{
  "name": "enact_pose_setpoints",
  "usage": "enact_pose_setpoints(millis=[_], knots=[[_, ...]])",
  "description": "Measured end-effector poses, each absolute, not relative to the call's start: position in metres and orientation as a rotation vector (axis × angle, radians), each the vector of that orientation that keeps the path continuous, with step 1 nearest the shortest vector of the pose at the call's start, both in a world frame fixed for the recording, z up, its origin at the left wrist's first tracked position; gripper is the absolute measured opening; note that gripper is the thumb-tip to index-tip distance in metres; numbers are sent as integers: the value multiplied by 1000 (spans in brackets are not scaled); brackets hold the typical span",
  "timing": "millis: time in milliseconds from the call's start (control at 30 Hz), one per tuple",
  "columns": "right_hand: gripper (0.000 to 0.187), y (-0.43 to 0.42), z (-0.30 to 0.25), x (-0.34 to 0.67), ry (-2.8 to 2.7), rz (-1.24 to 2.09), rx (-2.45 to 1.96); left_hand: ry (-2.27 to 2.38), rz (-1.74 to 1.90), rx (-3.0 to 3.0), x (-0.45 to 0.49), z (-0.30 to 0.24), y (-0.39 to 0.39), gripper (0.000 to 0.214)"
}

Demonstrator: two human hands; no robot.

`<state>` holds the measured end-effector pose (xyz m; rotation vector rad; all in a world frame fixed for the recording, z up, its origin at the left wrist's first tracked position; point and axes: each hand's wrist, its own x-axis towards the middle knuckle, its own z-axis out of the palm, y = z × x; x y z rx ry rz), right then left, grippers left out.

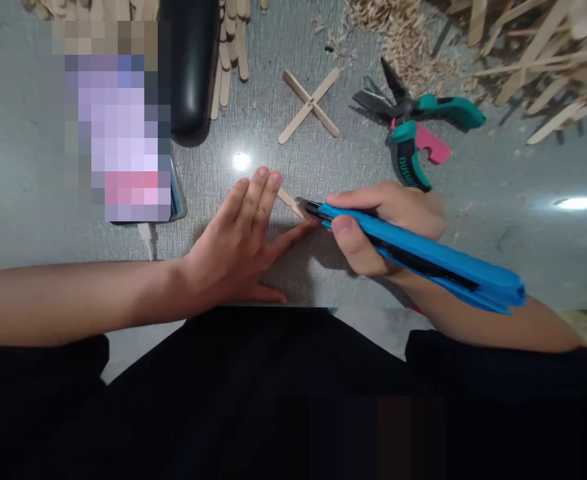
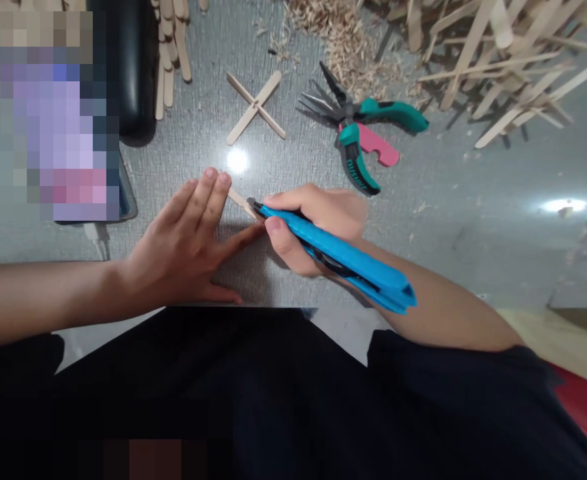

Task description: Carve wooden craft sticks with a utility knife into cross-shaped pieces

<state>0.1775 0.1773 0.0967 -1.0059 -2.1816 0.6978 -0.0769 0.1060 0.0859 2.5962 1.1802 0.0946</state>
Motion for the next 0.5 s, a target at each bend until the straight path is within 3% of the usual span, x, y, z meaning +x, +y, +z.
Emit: enact_pose_setpoints(millis=[200,267,500], knots=[[16,181,98,182,-2222,485,-845,1248,188,2716,-74,84,100,146],[17,183,99,181,-2225,487,-876,1283,209,2771,-72,86,96,139],[19,191,86,179,-2156,537,-770,906,551,3034,-70,97,105,51]])
